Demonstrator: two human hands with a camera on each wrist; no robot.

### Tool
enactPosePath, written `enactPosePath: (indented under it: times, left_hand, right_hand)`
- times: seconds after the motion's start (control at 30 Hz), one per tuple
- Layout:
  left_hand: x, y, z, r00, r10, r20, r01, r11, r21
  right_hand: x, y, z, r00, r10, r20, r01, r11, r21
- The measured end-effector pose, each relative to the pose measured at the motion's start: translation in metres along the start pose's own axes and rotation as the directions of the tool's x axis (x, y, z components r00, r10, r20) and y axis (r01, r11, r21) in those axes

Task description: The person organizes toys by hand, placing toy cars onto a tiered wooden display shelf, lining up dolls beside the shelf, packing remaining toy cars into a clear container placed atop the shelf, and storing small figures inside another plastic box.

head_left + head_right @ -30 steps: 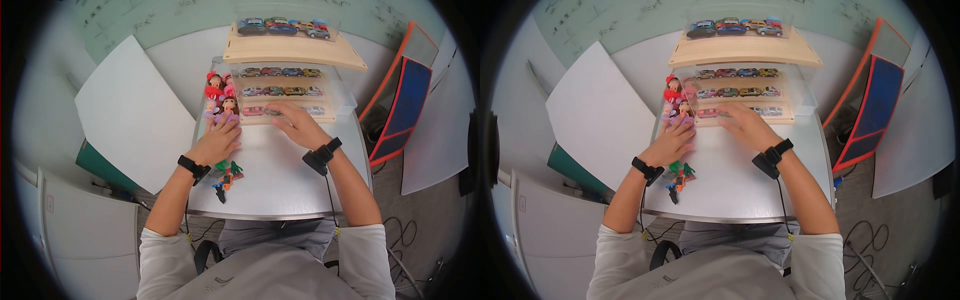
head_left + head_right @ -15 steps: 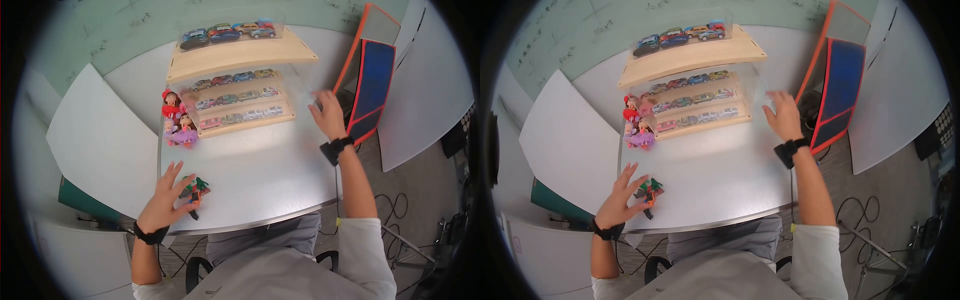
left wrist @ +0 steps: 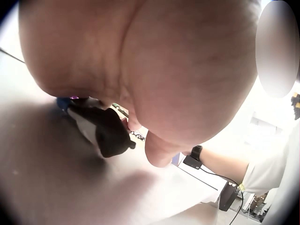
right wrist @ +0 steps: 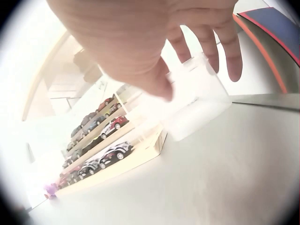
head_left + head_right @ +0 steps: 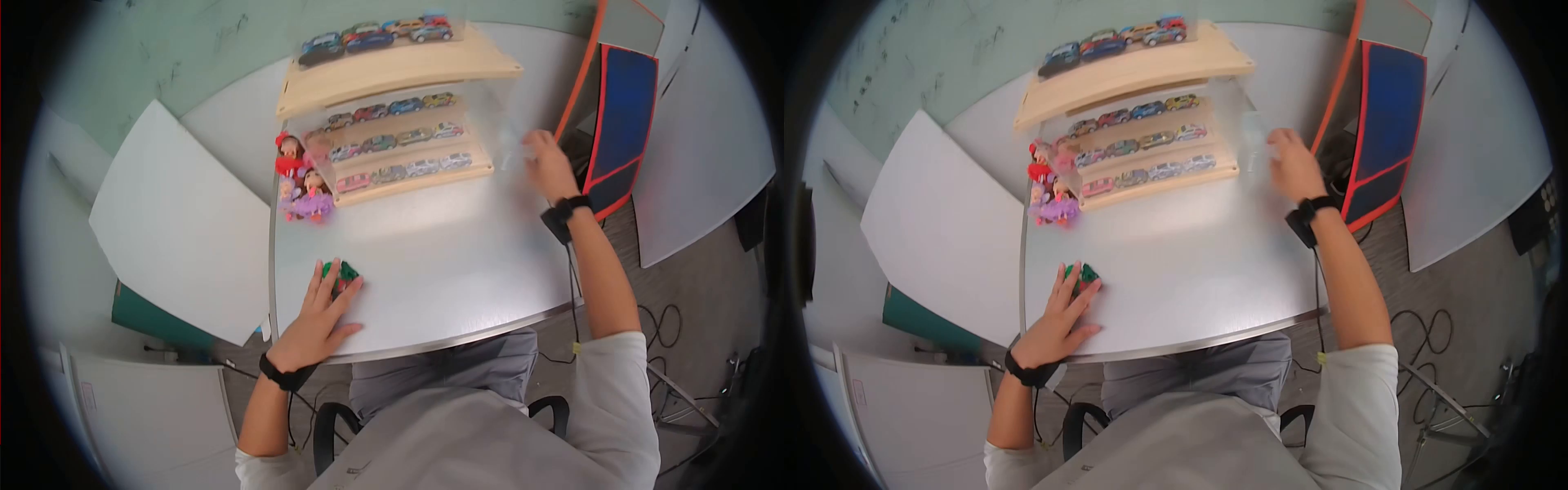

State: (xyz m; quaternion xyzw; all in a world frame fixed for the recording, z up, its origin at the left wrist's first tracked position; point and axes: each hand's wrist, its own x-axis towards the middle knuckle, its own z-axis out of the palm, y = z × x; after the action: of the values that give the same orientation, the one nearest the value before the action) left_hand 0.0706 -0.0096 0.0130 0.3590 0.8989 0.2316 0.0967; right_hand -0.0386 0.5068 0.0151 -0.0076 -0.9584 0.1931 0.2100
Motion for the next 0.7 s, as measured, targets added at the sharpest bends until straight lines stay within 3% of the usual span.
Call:
enactPosePath:
  times: [0.13,0.2,0.23,0.27,0.33,0.37,0.47,0.53,0.6,0.63,0.7]
  left_hand:
    - [0.014,0.003,0.004,1.000,0.010,-0.016,-0.009,0.995,0.097]
    - [0.021,-0.002,0.009,0.999,0.014,-0.035,-0.010,0.994,0.113]
    - [0.024,-0.002,0.010,0.999,0.028,-0.031,-0.023,0.989,0.146]
    - [0.024,-0.003,0.011,0.999,0.043,-0.023,-0.038,0.982,0.183]
    - [0.024,-0.004,0.011,0.999,0.046,-0.025,-0.041,0.983,0.181]
    - [0.024,-0.001,0.008,0.999,0.040,0.000,-0.039,0.987,0.156]
    - [0.013,0.012,-0.008,0.999,0.002,0.049,-0.008,0.993,0.121]
    - [-0.002,0.017,-0.019,0.999,-0.049,0.024,0.047,0.996,0.071]
    - [-0.018,0.009,-0.016,0.998,-0.066,0.013,0.066,0.997,-0.045]
    - [-0.024,0.005,-0.013,0.997,-0.082,-0.001,0.081,0.984,-0.158]
    - [-0.031,0.008,-0.010,0.995,-0.093,0.023,0.096,0.976,-0.195]
  right_hand:
    - [-0.038,-0.006,-0.021,1.000,-0.015,0.023,0.013,0.995,0.097]
    - [-0.039,-0.014,-0.024,0.986,-0.158,-0.046,0.155,0.986,-0.064]
    - [-0.031,-0.014,-0.028,0.990,-0.098,0.104,0.101,0.995,-0.020]
    - [-0.023,-0.018,-0.026,0.989,-0.105,0.106,0.106,0.994,-0.007]
    - [-0.006,-0.026,-0.018,0.988,-0.105,0.115,0.125,0.975,-0.183]
    - [0.003,-0.028,-0.012,0.989,-0.104,0.107,0.121,0.978,-0.168]
    - [0.024,-0.029,0.000,0.953,0.118,0.278,-0.039,0.961,-0.274]
    - [0.021,-0.016,0.007,0.961,0.109,0.252,-0.056,0.976,-0.209]
    - [0.014,0.021,0.024,0.981,-0.115,0.155,0.138,0.980,-0.147]
    - [0.001,0.015,0.021,0.980,-0.112,0.164,0.137,0.980,-0.147]
    - [-0.050,-0.020,-0.006,0.981,-0.087,0.173,0.117,0.979,-0.168]
